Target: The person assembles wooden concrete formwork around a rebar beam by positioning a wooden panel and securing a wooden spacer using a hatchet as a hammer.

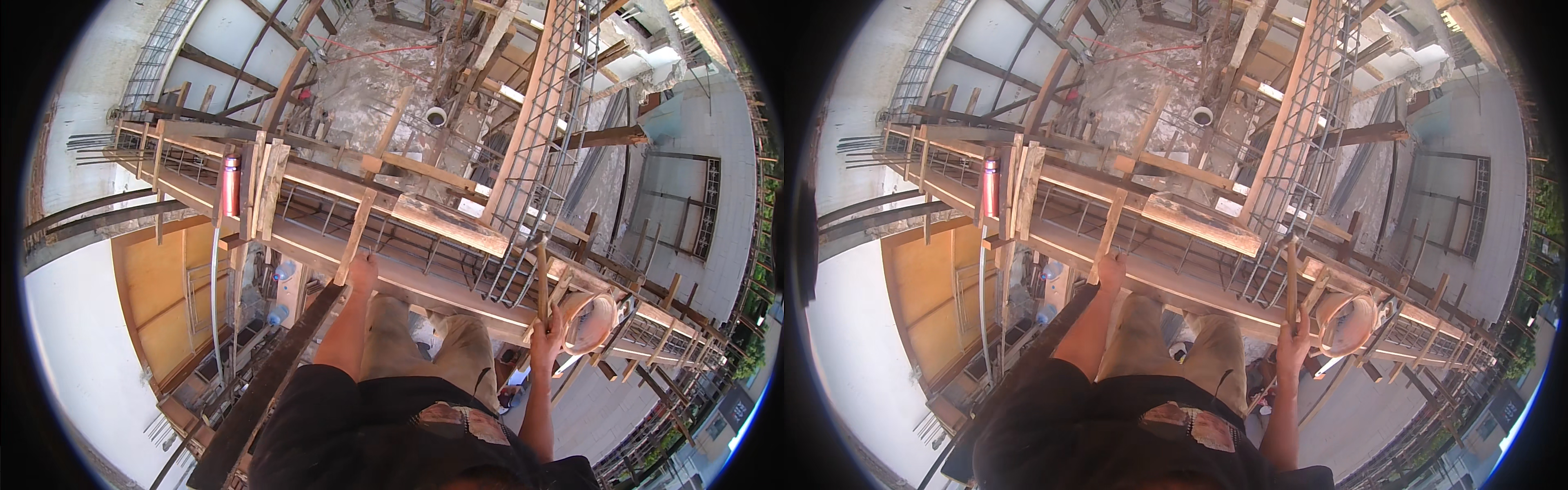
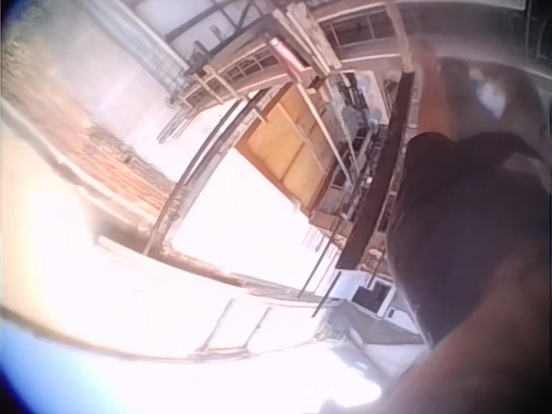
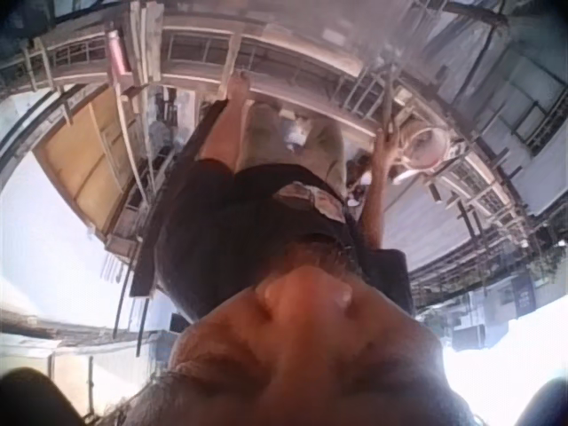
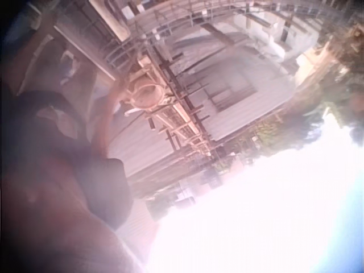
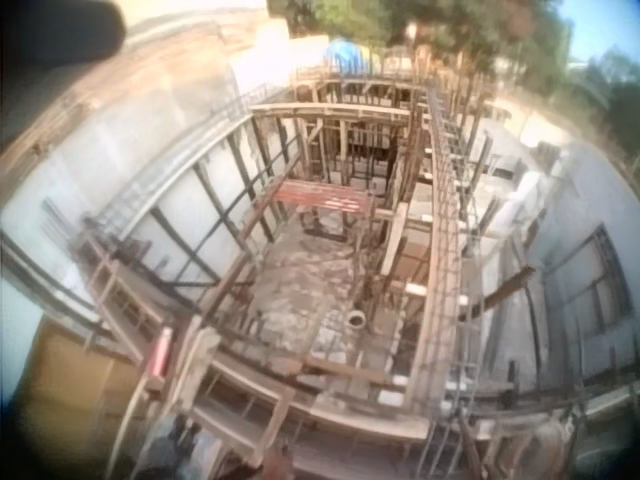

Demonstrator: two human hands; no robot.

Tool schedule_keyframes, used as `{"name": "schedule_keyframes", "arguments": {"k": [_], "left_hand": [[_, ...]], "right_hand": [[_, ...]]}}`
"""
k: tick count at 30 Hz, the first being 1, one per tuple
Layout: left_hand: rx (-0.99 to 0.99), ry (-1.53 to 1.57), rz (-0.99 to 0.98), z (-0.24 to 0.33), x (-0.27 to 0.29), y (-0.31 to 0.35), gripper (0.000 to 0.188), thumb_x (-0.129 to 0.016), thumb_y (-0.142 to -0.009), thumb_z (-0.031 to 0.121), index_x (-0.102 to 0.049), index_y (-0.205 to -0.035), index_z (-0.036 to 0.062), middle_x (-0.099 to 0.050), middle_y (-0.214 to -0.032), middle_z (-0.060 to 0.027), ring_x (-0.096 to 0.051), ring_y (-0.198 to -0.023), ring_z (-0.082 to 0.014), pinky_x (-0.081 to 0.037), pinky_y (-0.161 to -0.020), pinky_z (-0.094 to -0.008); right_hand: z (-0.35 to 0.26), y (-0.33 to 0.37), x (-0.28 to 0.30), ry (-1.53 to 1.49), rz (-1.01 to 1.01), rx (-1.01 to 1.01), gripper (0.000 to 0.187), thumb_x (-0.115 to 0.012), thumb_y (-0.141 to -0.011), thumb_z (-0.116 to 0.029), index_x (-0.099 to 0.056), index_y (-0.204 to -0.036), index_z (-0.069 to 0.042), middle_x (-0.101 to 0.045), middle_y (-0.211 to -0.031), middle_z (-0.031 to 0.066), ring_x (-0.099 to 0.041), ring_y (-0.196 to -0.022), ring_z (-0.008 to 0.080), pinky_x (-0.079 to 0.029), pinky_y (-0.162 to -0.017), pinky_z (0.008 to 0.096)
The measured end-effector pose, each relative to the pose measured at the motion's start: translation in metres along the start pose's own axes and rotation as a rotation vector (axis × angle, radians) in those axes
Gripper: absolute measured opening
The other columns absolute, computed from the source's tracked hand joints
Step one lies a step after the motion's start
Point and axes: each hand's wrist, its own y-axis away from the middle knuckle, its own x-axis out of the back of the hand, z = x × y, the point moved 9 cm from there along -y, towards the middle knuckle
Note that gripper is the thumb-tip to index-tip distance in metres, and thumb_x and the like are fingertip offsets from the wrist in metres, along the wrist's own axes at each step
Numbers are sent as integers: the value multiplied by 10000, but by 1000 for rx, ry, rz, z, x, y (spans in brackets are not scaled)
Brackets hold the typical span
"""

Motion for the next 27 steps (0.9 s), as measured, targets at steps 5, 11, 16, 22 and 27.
{"name": "schedule_keyframes", "arguments": {"k": [5, 11, 16, 22, 27], "left_hand": [[200, 83, 103, 13, 4, -86, 340, -565, -1016, 324, -692, -974, 11, -716, -974, -268, -694, -937, -472, -536, -825, -564], [167, 4, 316, 0, 11, -150, 308, -517, -1047, 330, -670, -1034, 63, -696, -1072, -237, -681, -981, -448, -545, -851, -558], [176, 153, 228, -16, -21, -157, 262, -503, -1053, 308, -584, -1039, 59, -697, -1050, -209, -681, -960, -441, -549, -822, -550], [183, 170, 190, -11, -29, -159, 234, -522, -1043, 299, -551, -1043, 66, -698, -1044, -208, -685, -937, -449, -553, -801, -552], [181, 187, 177, -13, -26, -158, 215, -534, -1040, 287, -540, -1068, 74, -691, -1067, -203, -688, -929, -454, -554, -794, -570]], "right_hand": [[-124, -17, -109, 458, -238, 620, 509, -664, -954, -117, -600, -1458, -93, -687, -935, 222, -720, -884, 383, -565, -776, 520], [-183, -13, -228, 956, -466, 505, 492, -616, -959, -177, -575, -1444, -101, -691, -975, 235, -720, -883, 443, -594, -787, 538], [-209, -12, -266, 1065, -515, 474, 479, -612, -946, -156, -586, -1418, -81, -703, -1009, 265, -727, -854, 448, -594, -769, 549], [-235, -7, -291, 1121, -469, 378, 443, -645, -893, -121, -677, -1334, -95, -715, -975, 253, -704, -882, 452, -566, -807, 556], [-239, -8, -294, 1120, -485, 418, 453, -643, -908, -136, -650, -1359, -98, -717, -995, 247, -720, -867, 458, -583, -815, 554]]}}
